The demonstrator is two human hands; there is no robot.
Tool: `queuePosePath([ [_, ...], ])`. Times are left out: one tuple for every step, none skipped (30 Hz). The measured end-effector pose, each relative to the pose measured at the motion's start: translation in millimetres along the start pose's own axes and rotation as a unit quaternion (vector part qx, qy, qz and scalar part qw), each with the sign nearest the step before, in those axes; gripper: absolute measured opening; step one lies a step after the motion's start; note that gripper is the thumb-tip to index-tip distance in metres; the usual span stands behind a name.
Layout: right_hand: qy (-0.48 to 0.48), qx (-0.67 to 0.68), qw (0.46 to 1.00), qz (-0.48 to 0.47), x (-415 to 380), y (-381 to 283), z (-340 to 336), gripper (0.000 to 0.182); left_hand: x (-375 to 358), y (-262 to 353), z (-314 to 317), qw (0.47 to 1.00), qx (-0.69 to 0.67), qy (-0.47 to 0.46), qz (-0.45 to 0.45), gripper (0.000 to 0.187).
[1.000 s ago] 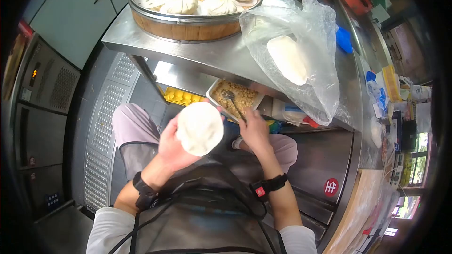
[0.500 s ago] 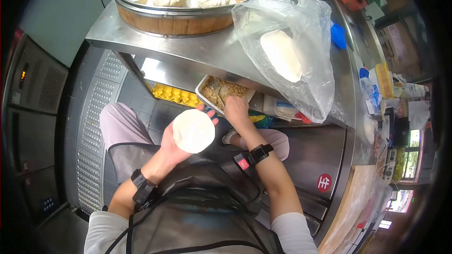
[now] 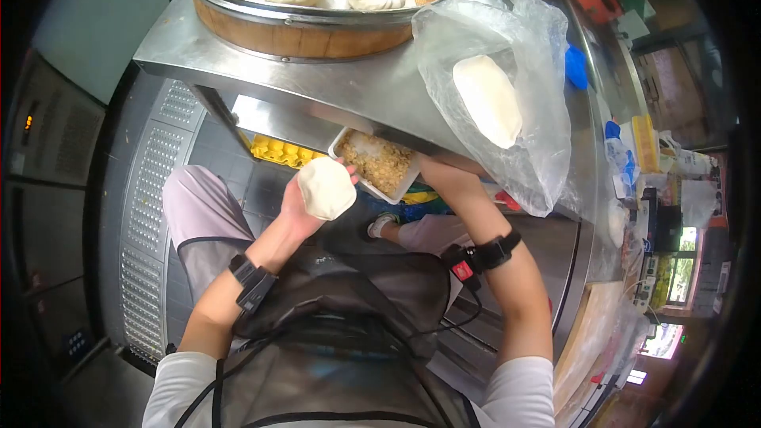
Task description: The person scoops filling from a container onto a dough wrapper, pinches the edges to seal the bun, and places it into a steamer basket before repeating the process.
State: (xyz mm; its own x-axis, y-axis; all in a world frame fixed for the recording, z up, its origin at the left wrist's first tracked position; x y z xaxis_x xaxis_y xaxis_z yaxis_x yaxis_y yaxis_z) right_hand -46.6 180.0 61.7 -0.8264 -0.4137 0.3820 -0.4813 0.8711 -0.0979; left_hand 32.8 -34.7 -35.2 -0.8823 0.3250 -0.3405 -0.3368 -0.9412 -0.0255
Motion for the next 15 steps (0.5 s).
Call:
queuePosePath([
  [-0.032,-0.242,0.949,-0.199,-2.8,-15.3,-4.2,0.044,6.0,-5.3,-4.3,1.0,0.0,0.0,-0.003,0.045],
  [-0.031,-0.244,0.949,-0.197,6.7,-26.1,-0.6,0.044,13.2,-11.8,-7.1,1.0,0.006,0.004,-0.021,0.046],
  [-0.251,-0.17,0.953,0.018,21.3,-27.0,23.8,0.05,18.2,-17.5,-7.6,0.999,0.013,0.007,-0.038,0.046],
  [-0.447,-0.077,0.86,0.232,16.3,-23.2,41.8,0.056,21.4,-21.8,-7.8,0.998,0.031,0.036,-0.037,0.047],
  [-0.467,-0.05,0.836,0.283,14.7,-16.7,51.5,0.055,24.0,-23.8,-9.6,0.998,0.033,0.035,-0.037,0.047],
  [-0.435,-0.048,0.862,0.255,14.5,-10.7,57.7,0.054,26.5,-24.9,-13.4,0.999,0.031,0.03,-0.03,0.048],
  [-0.416,-0.043,0.877,0.238,16.1,-5.3,62.6,0.053,25.2,-25.7,-12.5,0.999,0.03,0.026,-0.023,0.048],
  [-0.396,-0.037,0.889,0.227,16.5,4.5,62.9,0.052,22.7,-26.8,-11.3,0.999,0.024,0.039,-0.02,0.048],
  [-0.377,-0.031,0.899,0.223,15.7,14.6,58.1,0.051,21.7,-27.9,-9.6,0.999,0.024,0.04,-0.02,0.048],
  [-0.359,-0.028,0.906,0.223,16.4,24.9,54.4,0.05,20.3,-28.8,-8.4,0.998,0.037,0.038,-0.015,0.047],
  [-0.347,-0.028,0.91,0.223,18.1,32.4,51.5,0.049,20.8,-28.4,-6.9,0.998,0.05,0.035,-0.01,0.047],
  [-0.337,-0.025,0.913,0.226,19.2,39.5,48.6,0.049,21.2,-28.7,-6.6,0.998,0.049,0.033,-0.008,0.047],
  [-0.333,-0.028,0.915,0.227,20.6,44.0,45.8,0.048,21.3,-30.7,-8.5,0.998,0.047,0.036,-0.012,0.047],
  [-0.335,-0.031,0.914,0.228,20.6,47.3,44.8,0.047,22.8,-32.6,-10.0,0.998,0.045,0.039,-0.018,0.047],
  [-0.344,-0.037,0.91,0.227,20.2,48.9,46.7,0.046,24.8,-33.4,-12.3,0.998,0.046,0.037,-0.018,0.047],
])
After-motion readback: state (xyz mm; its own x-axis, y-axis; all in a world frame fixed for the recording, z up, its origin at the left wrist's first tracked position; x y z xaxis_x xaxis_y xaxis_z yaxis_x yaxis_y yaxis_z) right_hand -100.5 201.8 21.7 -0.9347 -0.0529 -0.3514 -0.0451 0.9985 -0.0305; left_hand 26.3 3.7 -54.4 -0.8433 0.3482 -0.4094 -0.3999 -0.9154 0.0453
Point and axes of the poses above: each hand's wrist, its own x-axis towards the middle knuckle, its own z-axis out of the palm, y = z × x, the point moved 4 cm from there along x, towards the middle knuckle, and after that the axes turned 8 degrees about z, right-handed, at the moved point
